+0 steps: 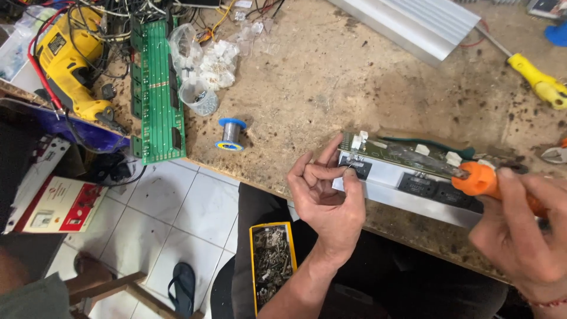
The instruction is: Soldering electronic components onto a circuit board mounted on a large metal heatsink at a workbench.
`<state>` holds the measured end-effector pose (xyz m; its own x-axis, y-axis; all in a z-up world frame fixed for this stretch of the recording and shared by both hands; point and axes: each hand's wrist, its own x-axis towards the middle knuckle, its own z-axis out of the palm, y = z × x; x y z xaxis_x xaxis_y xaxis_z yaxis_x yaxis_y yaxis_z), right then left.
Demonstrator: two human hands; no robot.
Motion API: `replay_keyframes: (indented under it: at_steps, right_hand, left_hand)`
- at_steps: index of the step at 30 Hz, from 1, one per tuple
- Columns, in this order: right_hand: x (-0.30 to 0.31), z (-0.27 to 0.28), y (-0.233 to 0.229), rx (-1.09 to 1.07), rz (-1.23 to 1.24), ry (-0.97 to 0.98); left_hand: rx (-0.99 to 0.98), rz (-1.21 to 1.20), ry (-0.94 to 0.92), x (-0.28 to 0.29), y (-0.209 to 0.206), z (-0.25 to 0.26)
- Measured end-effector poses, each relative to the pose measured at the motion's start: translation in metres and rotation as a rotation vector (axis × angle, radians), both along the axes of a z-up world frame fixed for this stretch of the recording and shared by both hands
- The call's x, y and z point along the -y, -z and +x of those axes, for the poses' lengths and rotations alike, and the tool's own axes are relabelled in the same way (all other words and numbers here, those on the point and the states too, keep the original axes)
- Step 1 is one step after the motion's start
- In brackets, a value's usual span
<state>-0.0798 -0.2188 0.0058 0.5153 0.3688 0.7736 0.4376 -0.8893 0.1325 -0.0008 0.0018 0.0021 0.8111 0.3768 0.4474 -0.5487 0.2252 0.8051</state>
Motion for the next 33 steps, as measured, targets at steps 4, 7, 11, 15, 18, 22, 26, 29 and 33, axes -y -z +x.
replay_keyframes:
  at_steps: [4,7,11,15,18,22,26,29,33]
  right_hand:
    - [0.010,-0.002,0.007,-0.069,-0.093,-0.002]
    - [0.008,-0.004,0.007,-0.101,0.001,0.018]
    - [0.009,-0.007,0.006,-0.113,-0.033,0.010]
    - [0.008,-0.007,-0.002,-0.140,-0.110,0.048]
    - [0.001,0.003,0.010,-0.031,0.053,-0.005]
    - [0.010,0.007,0.015,-0.036,0.051,-0.006]
    - [0.014,0.006,0.016,-0.046,0.011,-0.013]
    - [0.010,0.006,0.016,-0.058,0.014,0.041]
    - [0.007,0.011,0.012,-0.057,0.060,0.033]
  left_hand:
    - [0.006,-0.010,0.000,-0.001,-0.002,0.000]
    - [0.035,-0.005,-0.004,-0.003,0.001,0.000]
    - [0.079,0.038,0.069,-0.014,0.007,0.001]
    - [0.141,0.301,0.038,-0.034,0.007,0.003]
    - [0.210,0.220,0.094,-0.031,0.015,-0.001]
    - [0.200,0.198,0.052,-0.023,0.018,0.000]
    - [0.167,0.198,0.006,-0.022,0.020,-0.002]
    - [0.164,0.198,0.012,-0.023,0.023,0.000]
    - [0.165,0.143,0.005,-0.021,0.029,0.003]
